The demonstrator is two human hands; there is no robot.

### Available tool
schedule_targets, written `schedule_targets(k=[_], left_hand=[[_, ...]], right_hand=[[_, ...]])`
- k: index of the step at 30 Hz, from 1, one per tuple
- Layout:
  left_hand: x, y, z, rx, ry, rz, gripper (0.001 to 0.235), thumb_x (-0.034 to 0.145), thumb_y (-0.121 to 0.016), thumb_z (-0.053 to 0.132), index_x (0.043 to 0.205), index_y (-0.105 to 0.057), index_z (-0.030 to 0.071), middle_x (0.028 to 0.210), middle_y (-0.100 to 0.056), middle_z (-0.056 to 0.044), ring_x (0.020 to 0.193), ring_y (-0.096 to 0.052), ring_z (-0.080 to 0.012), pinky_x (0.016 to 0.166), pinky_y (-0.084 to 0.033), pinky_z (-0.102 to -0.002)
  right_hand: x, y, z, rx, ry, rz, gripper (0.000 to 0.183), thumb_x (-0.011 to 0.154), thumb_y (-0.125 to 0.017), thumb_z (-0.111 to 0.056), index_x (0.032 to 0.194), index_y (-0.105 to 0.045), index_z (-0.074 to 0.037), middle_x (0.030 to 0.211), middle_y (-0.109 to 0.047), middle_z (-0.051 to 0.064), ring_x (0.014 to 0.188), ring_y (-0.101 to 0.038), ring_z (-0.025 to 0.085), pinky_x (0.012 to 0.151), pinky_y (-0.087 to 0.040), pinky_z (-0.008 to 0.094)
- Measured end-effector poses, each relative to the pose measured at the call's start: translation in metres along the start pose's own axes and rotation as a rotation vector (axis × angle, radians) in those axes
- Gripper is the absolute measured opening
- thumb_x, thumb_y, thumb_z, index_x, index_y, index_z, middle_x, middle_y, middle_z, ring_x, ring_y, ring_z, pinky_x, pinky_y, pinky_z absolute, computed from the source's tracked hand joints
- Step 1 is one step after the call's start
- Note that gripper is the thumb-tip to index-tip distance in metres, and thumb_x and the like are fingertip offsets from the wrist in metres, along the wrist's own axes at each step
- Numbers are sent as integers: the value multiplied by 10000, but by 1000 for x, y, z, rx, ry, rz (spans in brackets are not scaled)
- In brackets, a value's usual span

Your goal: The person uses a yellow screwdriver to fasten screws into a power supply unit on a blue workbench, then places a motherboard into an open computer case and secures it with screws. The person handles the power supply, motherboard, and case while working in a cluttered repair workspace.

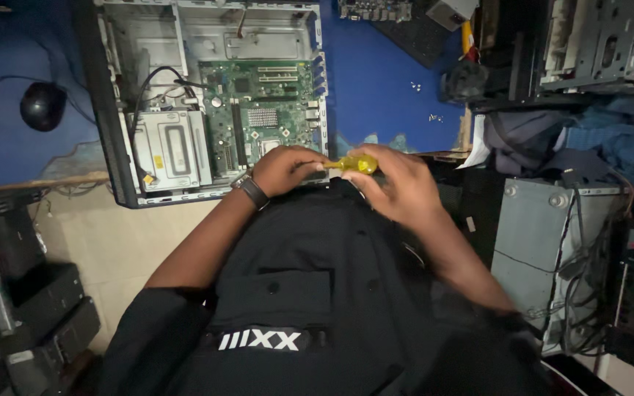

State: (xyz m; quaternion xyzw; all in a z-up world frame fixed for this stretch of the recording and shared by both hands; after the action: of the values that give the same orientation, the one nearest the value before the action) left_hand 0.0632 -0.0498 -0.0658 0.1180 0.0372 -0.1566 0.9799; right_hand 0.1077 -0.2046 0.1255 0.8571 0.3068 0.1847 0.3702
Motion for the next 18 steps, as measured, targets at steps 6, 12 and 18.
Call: schedule_targets(k=[6,12,18], left_hand=[[5,-2,-5,-12,-55,-7,214,981,-663,237,1146,-776,162,1068,-784,-81,968,-753,-239,849,-573,-357],[6,-4,-12,10,12,-20,205,975,-684,246,1134,-779,158,1030,-785,-86,926,-756,-234,816,-576,-357],[7,-7,-14,7,44,-38,214,974,-685,269,1139,-778,170,1029,-789,-72,907,-758,-211,807,-579,-350]], right_hand=[[-3,-9,8,32,-29,-4,383,908,-840,-194,1198,-667,-14,1096,-754,159,983,-772,284,841,-600,341],[-4,-11,14,-2,-56,-22,401,896,-845,-215,1201,-676,-18,1097,-759,153,980,-776,260,830,-606,333],[-5,-14,16,-5,-45,-31,394,908,-837,-222,1205,-677,-19,1112,-759,154,986,-776,259,831,-608,335]])
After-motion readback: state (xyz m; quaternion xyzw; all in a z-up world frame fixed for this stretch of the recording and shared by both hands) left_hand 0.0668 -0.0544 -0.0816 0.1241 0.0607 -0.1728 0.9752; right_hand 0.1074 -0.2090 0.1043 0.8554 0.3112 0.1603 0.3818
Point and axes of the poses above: each hand's wrist, its own x-axis towards the middle knuckle, its own y-axis out of the back of the hand, z = x × y, the point moved 6 cm from there along x, towards the middle knuckle
